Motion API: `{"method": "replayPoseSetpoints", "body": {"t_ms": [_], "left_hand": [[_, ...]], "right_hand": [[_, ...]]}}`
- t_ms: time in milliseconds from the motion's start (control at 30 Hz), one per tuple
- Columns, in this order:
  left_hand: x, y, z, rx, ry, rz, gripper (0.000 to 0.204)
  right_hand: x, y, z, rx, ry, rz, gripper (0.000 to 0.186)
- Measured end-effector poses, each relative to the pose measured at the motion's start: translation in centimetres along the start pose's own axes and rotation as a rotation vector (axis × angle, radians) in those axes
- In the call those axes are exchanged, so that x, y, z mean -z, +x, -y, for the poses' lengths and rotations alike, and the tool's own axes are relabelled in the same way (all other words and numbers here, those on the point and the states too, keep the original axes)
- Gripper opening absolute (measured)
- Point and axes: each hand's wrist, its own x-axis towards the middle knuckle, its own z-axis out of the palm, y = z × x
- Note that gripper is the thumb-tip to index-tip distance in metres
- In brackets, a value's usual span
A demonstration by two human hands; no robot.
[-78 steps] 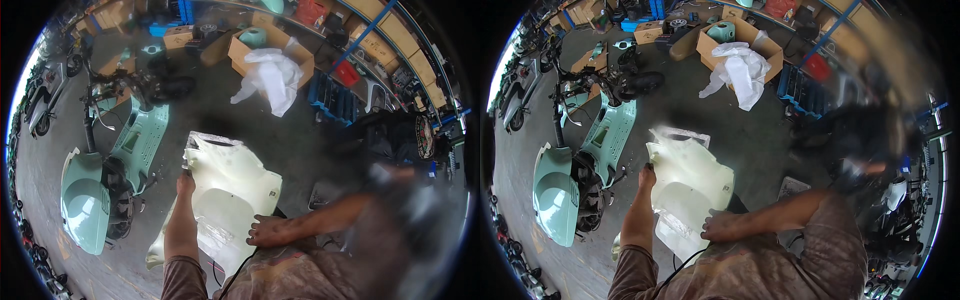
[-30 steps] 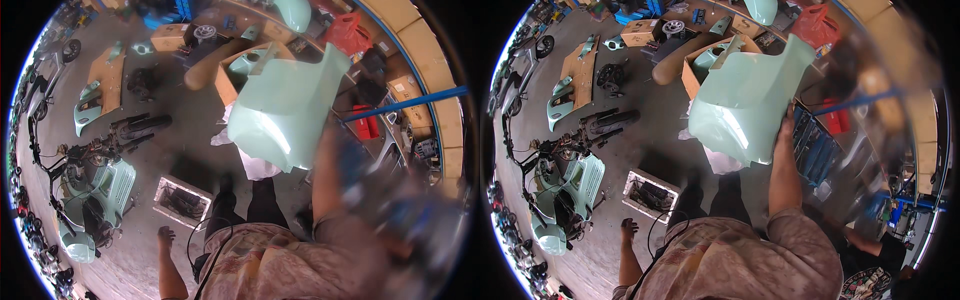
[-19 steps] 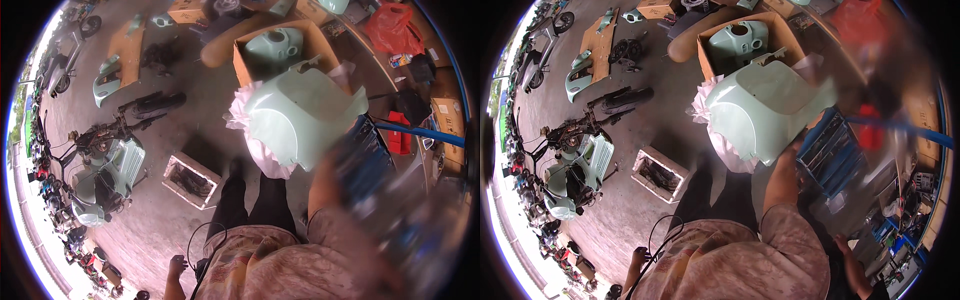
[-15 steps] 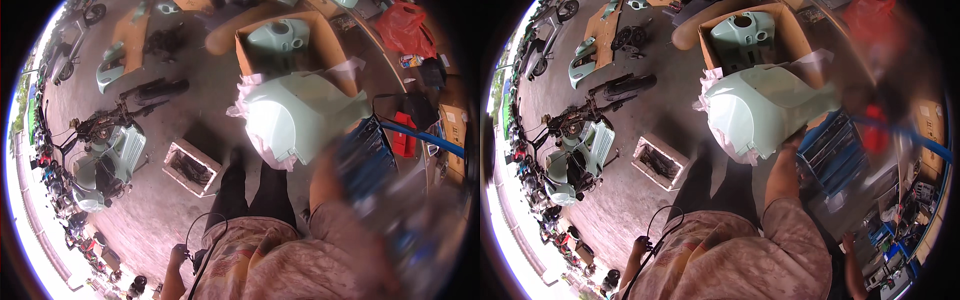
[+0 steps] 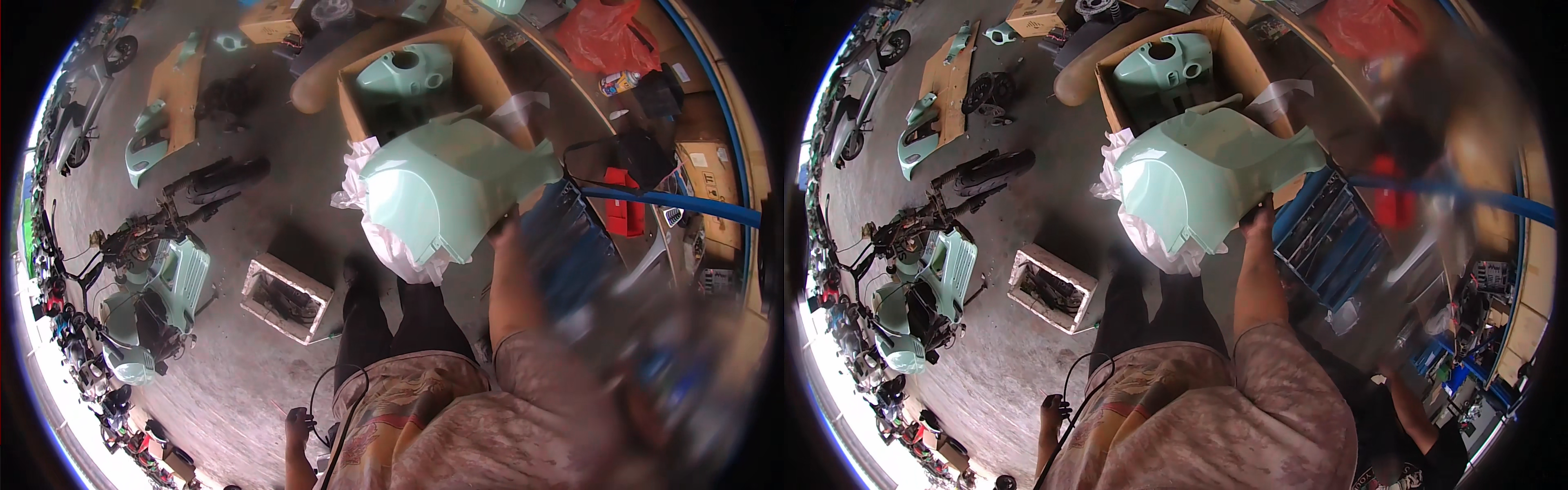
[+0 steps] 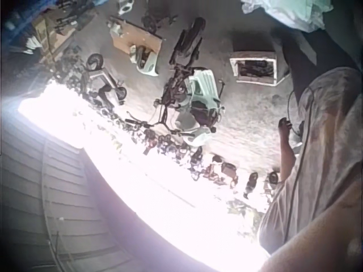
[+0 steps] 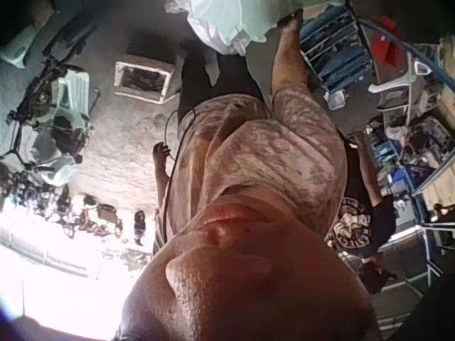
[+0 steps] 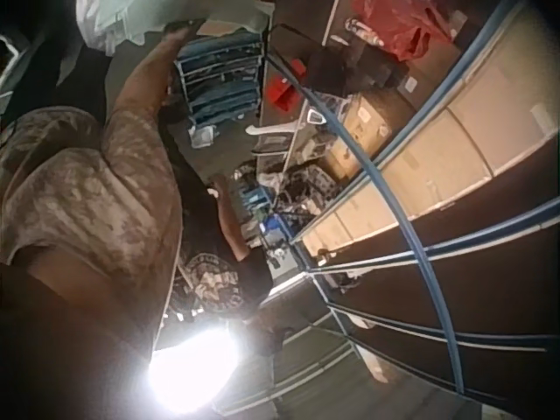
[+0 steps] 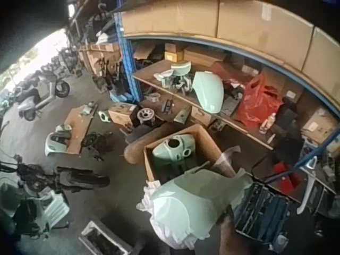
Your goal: The person prepares a motorcycle fairing for installation by inserting fasteners into the plastic body panel by hand and kemudian putting the panel into a storage box.
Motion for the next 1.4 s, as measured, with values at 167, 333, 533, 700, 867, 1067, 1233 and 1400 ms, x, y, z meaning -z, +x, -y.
{"method": "replayPoseSetpoints", "body": {"t_ms": [167, 333, 533, 700, 867, 1067, 1233, 1400], "left_hand": [[-0.5, 1.4, 0.2, -0.026, 0.034, 0.044, 0.027], [-1.7, 2.1, -3.3, -0.118, 0.086, 0.058, 0.025], [-3.1, 2.0, -10.1, -0.294, 0.297, 0.081, 0.026], [-3.1, 0.6, -13.6, -0.326, 0.362, 0.095, 0.024], [-2.8, 0.3, -15.1, -0.299, 0.422, 0.101, 0.024], [-5.2, 2.8, -15.1, -0.229, 0.489, 0.126, 0.026], [-19.1, 8.5, -22.9, -0.889, 1.06, 0.193, 0.037], [-41.5, 6.0, -34.7, -1.711, 1.195, 0.261, 0.053]], "right_hand": [[0.6, -2.1, -0.9, 0.035, 0.121, 0.147, 0.053], [5.0, -9.9, -7.1, 0.061, 0.135, 0.101, 0.054], [9.8, -12.8, -12.7, -0.128, 0.2, -0.324, 0.055], [8.3, -11.1, -12.8, -0.169, 0.053, -0.318, 0.064], [11.6, -8.1, -14.1, -0.162, -0.05, -0.297, 0.073], [11.0, -6.7, -14.9, -0.12, -0.094, -0.47, 0.073], [13.7, -5.1, -16.9, -0.097, -0.156, -0.571, 0.073], [13.4, -5.7, -16.9, -0.098, -0.166, -0.576, 0.086]]}}
